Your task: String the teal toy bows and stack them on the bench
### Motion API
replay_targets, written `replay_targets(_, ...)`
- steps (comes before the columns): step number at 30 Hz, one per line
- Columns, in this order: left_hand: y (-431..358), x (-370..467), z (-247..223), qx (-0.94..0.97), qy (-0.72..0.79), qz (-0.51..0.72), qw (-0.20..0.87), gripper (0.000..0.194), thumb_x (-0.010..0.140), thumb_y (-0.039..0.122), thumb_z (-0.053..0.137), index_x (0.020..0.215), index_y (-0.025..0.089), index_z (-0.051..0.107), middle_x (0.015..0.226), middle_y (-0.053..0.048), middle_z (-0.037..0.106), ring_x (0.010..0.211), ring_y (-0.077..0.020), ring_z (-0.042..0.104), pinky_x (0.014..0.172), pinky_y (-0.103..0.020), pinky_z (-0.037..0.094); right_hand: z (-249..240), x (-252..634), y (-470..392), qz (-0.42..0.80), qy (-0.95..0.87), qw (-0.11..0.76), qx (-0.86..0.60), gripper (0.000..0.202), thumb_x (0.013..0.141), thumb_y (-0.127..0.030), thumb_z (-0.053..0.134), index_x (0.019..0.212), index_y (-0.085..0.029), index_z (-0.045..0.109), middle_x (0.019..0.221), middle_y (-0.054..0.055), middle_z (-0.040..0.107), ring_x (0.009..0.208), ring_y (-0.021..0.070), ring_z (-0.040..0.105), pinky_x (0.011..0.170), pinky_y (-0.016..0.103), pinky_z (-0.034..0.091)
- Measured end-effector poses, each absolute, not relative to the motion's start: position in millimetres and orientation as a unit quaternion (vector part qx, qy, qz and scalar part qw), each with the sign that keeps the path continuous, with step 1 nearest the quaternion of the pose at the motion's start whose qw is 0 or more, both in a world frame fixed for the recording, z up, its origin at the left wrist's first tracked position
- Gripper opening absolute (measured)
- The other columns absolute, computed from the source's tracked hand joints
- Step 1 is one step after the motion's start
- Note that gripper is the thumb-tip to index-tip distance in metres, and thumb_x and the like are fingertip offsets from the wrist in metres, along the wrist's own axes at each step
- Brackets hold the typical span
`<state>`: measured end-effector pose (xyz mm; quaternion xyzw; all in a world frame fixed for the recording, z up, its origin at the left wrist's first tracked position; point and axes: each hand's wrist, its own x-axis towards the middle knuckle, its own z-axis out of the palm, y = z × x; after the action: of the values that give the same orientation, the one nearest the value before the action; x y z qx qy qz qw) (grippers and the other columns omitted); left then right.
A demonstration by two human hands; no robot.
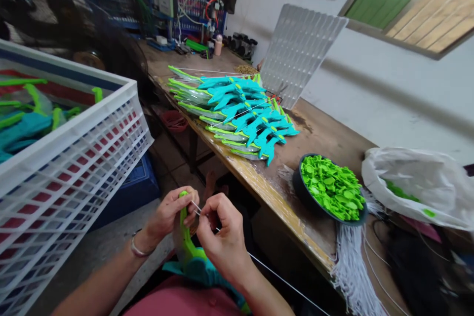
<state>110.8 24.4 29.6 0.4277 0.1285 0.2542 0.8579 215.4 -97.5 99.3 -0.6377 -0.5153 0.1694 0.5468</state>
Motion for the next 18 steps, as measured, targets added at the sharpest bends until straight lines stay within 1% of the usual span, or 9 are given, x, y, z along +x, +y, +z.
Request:
replay_targets(4,41.2,106.3,29.2,0.419,0.125,0.276,0.856,0.036,0.087,0.041,0.073,0.070,0.014,0.056,0.061,0.003,0.053,0.040,-0.0075,0.048,0.040,-0.020,0.040,117.0,212.6,-105.4,0.186,-0.497,0.571,-0.626,0.011,0.091,-0.014,0.052,0.081,-0.021,0.052,0.078,-0.001,0.050,0.065,0.0107,0.046,0.055,0.023,0.038)
replay_targets(7,57.0,98.7,28.2,0.382,0.150,0.318,0.855,0.036,0.082,0.039,0.078,0.069,0.015,0.055,0.063,0.004,0.052,0.038,-0.0066,0.046,0.036,-0.020,0.039,132.4,209.9,-112.8,0.130,-0.513,0.578,-0.621,0.013,0.093,-0.012,0.052,0.084,-0.022,0.052,0.079,-0.001,0.050,0.066,0.0110,0.046,0.057,0.024,0.040)
replay_targets(10,74.0,84.5,39.8,0.376,0.152,0.351,0.844,0.038,0.078,0.040,0.081,0.066,0.016,0.054,0.062,0.004,0.052,0.037,-0.0074,0.046,0.034,-0.020,0.039,145.5,202.9,-119.4,0.084,-0.592,0.539,-0.593,0.015,0.094,-0.008,0.052,0.091,-0.022,0.055,0.079,-0.001,0.052,0.068,0.0116,0.051,0.059,0.024,0.042)
replay_targets(13,96.5,62.2,68.8,0.399,0.169,0.381,0.816,0.040,0.072,0.039,0.082,0.062,0.018,0.050,0.056,0.004,0.047,0.033,-0.0090,0.043,0.029,-0.022,0.036,155.6,197.5,-125.9,0.102,-0.693,0.468,-0.539,0.016,0.094,-0.007,0.054,0.097,-0.022,0.057,0.079,0.000,0.059,0.072,0.0126,0.057,0.060,0.023,0.047)
replay_targets(15,115.6,44.0,94.2,0.400,0.196,0.423,0.789,0.041,0.071,0.035,0.079,0.058,0.021,0.042,0.049,0.006,0.039,0.028,-0.0085,0.035,0.024,-0.022,0.031,161.3,199.9,-131.7,0.153,-0.736,0.416,-0.511,0.012,0.100,-0.012,0.054,0.098,-0.022,0.060,0.081,0.001,0.064,0.073,0.0122,0.060,0.063,0.021,0.050)
replay_targets(16,126.0,34.8,107.2,0.391,0.207,0.450,0.775,0.041,0.070,0.032,0.076,0.057,0.022,0.038,0.047,0.007,0.036,0.026,-0.0078,0.031,0.022,-0.021,0.028,163.3,203.6,-135.4,0.188,-0.745,0.392,-0.506,0.011,0.103,-0.018,0.052,0.098,-0.022,0.061,0.082,0.002,0.065,0.074,0.0116,0.061,0.064,0.021,0.051)
replay_targets(18,147.2,18.6,130.8,0.371,0.209,0.497,0.756,0.035,0.068,0.024,0.072,0.061,0.022,0.038,0.048,0.008,0.038,0.028,-0.0057,0.030,0.022,-0.018,0.029,163.0,215.3,-144.1,0.263,-0.748,0.355,-0.495,0.027,0.109,-0.033,0.043,0.096,-0.023,0.064,0.085,0.003,0.068,0.075,0.0107,0.064,0.068,0.020,0.053)
